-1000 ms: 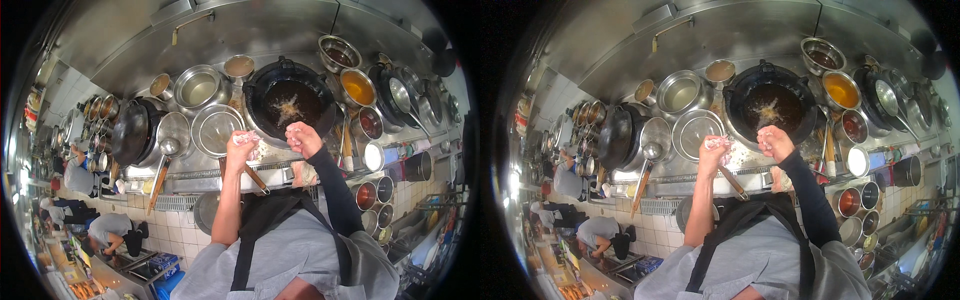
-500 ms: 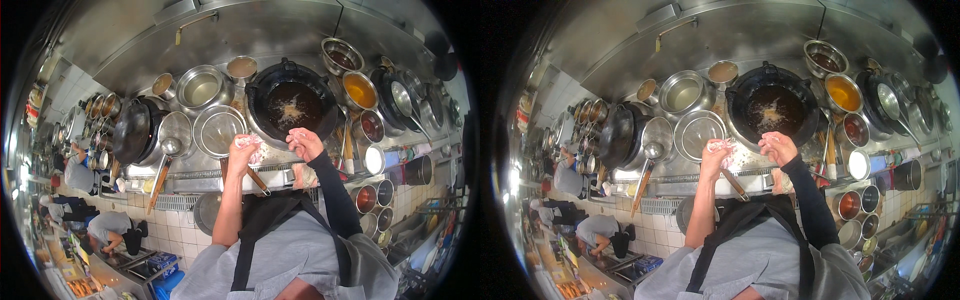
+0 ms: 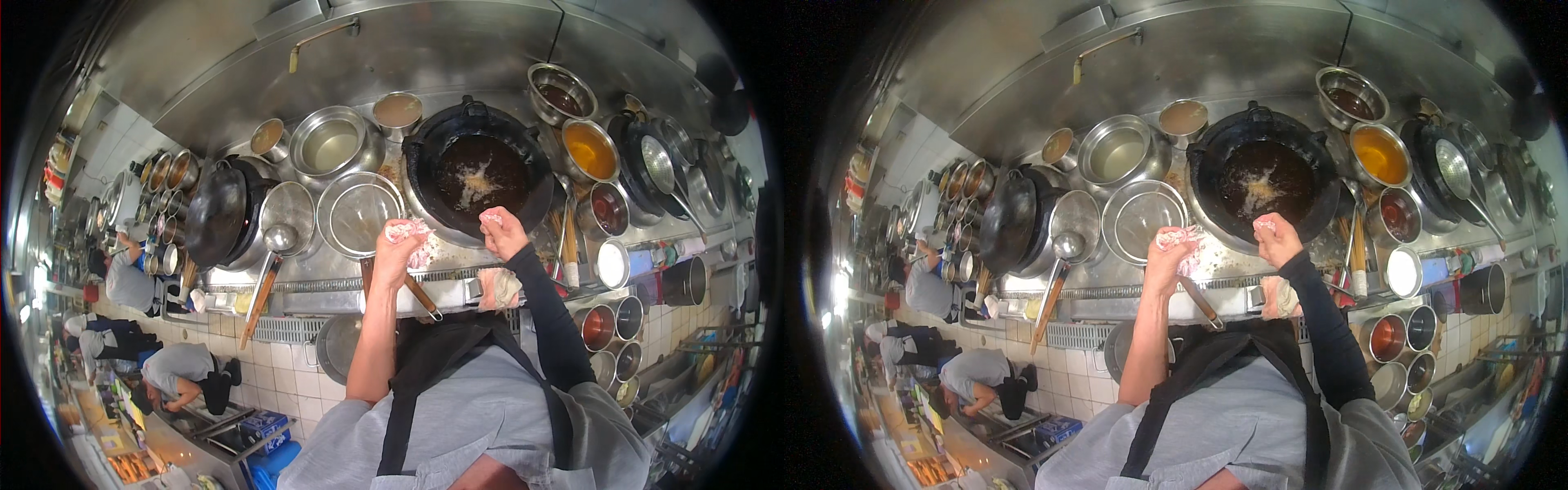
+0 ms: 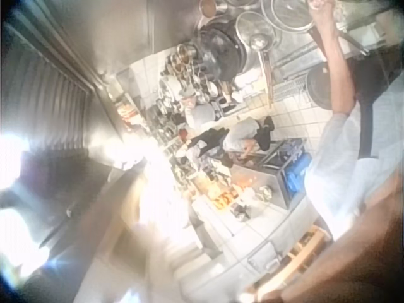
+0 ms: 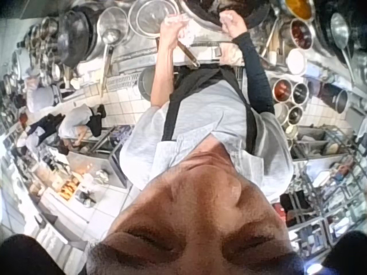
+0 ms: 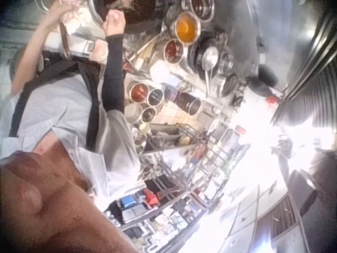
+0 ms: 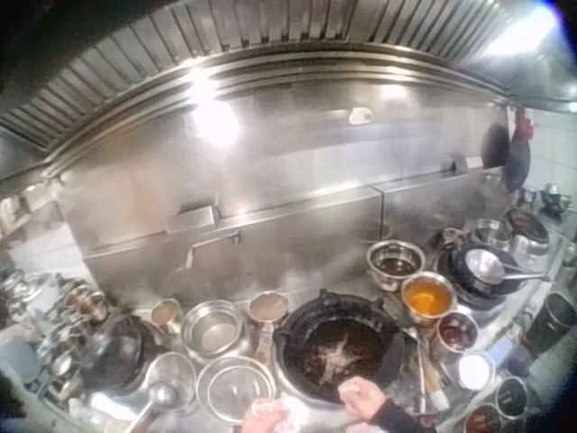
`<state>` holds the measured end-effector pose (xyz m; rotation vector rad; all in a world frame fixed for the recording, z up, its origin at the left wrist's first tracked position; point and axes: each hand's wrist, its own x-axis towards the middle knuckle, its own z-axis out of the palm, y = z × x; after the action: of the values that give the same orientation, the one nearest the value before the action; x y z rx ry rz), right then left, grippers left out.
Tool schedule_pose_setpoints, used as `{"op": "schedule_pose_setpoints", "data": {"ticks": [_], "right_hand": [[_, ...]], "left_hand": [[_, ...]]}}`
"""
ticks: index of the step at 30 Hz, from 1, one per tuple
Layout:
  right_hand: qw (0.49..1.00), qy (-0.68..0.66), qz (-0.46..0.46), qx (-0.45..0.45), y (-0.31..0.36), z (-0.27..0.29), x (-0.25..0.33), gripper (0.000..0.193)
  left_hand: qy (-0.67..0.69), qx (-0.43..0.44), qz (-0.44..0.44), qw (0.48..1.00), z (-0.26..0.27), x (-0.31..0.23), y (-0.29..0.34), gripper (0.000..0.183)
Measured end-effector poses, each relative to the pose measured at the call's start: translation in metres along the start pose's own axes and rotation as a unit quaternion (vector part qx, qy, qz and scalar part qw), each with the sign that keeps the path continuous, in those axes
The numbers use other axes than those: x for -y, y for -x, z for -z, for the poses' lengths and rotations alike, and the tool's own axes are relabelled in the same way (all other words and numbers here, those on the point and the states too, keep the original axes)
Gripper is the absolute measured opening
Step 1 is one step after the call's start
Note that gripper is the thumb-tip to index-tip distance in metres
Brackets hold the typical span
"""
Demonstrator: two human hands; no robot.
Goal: The recorder is separating and adding pieces of raw meat into a wok with hot oil to deep fry them.
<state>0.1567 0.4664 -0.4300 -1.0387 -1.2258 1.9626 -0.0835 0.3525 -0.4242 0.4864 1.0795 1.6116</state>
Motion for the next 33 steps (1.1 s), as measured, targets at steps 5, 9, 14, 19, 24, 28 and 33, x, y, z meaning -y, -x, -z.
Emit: {"op": "schedule_pose_setpoints", "data": {"ticks": [5, 9, 14, 19, 24, 28, 33], "right_hand": [[0.899, 0.355, 0.229, -0.119, -0.029, 0.018, -0.038, 0.015], [0.813, 0.502, 0.277, -0.108, -0.048, 0.029, -0.038, 0.015], [0.767, 0.641, 0.014, -0.013, -0.090, 0.008, -0.019, 0.041], [0.981, 0.156, 0.114, 0.021, -0.099, -0.021, -0.055, 0.048], [0.989, 0.049, -0.034, 0.137, -0.019, -0.075, 0.011, 0.045], [0.947, 0.264, 0.089, 0.160, -0.009, -0.072, 0.019, 0.040], [0.928, 0.344, 0.102, 0.103, -0.008, -0.051, 0.015, 0.033]], "left_hand": [[0.004, 0.037, -0.009, 0.999, 0.003, -0.002, 0.003, 0.034], [0.037, 0.056, -0.009, 0.998, -0.003, -0.009, 0.010, 0.033], [0.066, 0.085, 0.012, 0.994, 0.003, -0.010, 0.015, 0.032], [0.041, 0.073, 0.005, 0.997, -0.003, -0.006, 0.013, 0.034], [-0.054, 0.060, -0.028, 0.996, -0.013, -0.010, 0.016, 0.033], [-0.246, 0.047, -0.078, 0.965, -0.014, -0.003, 0.009, 0.033], [-0.324, 0.089, -0.027, 0.942, -0.026, -0.014, 0.011, 0.033]]}}
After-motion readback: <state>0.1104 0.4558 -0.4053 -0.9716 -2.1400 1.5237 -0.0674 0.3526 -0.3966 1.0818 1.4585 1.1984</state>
